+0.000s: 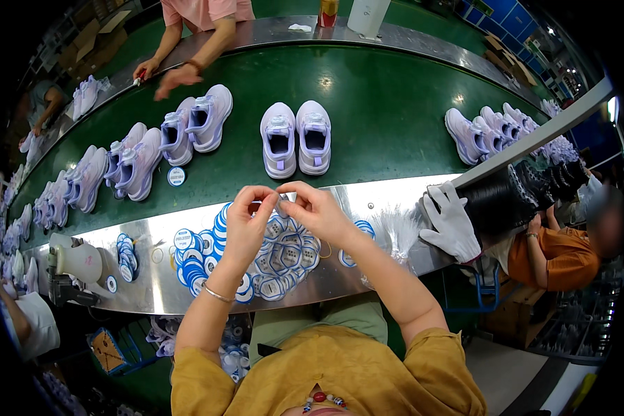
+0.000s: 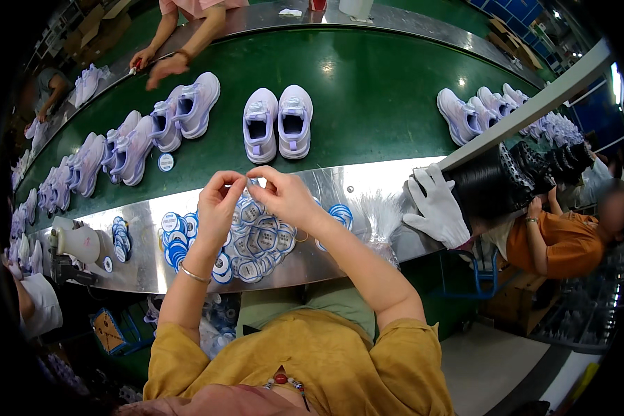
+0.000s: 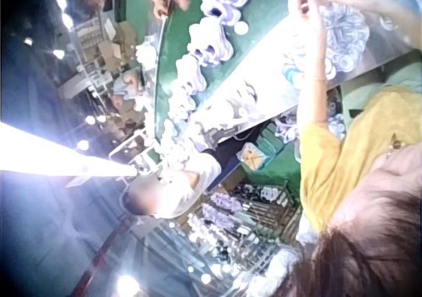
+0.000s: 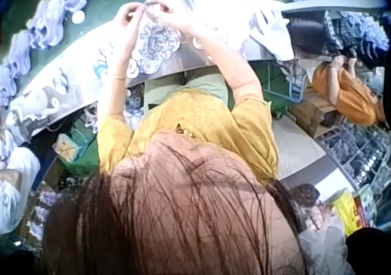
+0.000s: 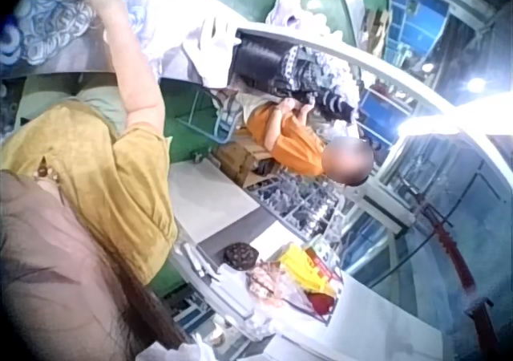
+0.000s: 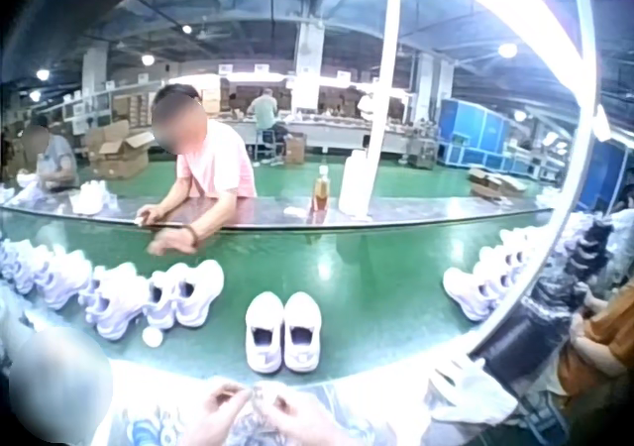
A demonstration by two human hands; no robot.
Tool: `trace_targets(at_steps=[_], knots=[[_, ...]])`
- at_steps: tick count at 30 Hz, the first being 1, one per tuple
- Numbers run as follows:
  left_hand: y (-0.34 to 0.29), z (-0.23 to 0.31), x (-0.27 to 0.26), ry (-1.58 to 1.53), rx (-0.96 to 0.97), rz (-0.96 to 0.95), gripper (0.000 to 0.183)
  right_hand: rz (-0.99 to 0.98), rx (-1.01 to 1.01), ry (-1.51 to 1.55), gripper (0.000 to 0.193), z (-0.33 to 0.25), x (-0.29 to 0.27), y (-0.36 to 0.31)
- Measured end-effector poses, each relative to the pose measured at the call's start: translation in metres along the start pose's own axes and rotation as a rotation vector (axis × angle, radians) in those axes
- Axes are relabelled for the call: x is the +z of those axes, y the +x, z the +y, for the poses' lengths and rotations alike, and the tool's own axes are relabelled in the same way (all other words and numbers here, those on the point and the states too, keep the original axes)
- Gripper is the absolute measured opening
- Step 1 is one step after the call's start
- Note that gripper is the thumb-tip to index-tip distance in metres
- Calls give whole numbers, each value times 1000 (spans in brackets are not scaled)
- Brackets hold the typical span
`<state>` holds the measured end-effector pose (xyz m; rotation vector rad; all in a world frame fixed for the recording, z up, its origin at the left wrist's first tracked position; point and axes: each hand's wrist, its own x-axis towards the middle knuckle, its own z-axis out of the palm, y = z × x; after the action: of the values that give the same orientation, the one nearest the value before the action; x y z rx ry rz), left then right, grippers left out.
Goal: The person peels circular blue and white labels from a pile on a metal tray and places them inside the tongue area of white sneakers moving along a conveyor belt. The person handles the labels and shoes by hand without using tools.
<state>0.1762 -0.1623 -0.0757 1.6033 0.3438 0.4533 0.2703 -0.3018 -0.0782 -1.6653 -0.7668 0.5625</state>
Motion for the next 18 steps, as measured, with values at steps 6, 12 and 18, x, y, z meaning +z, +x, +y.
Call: trace_targets(at_steps=[6,12,18], knots=[[28,-19,6,-3,-6,-9,11,122,-78,-216,13,12,-5,17],[60,-48,2,499,204,121,22,272,-240,-899,9,20,-1,32],[70,-57,-4,568,322,101,12,170,-230,-1145,6,21,5,41]])
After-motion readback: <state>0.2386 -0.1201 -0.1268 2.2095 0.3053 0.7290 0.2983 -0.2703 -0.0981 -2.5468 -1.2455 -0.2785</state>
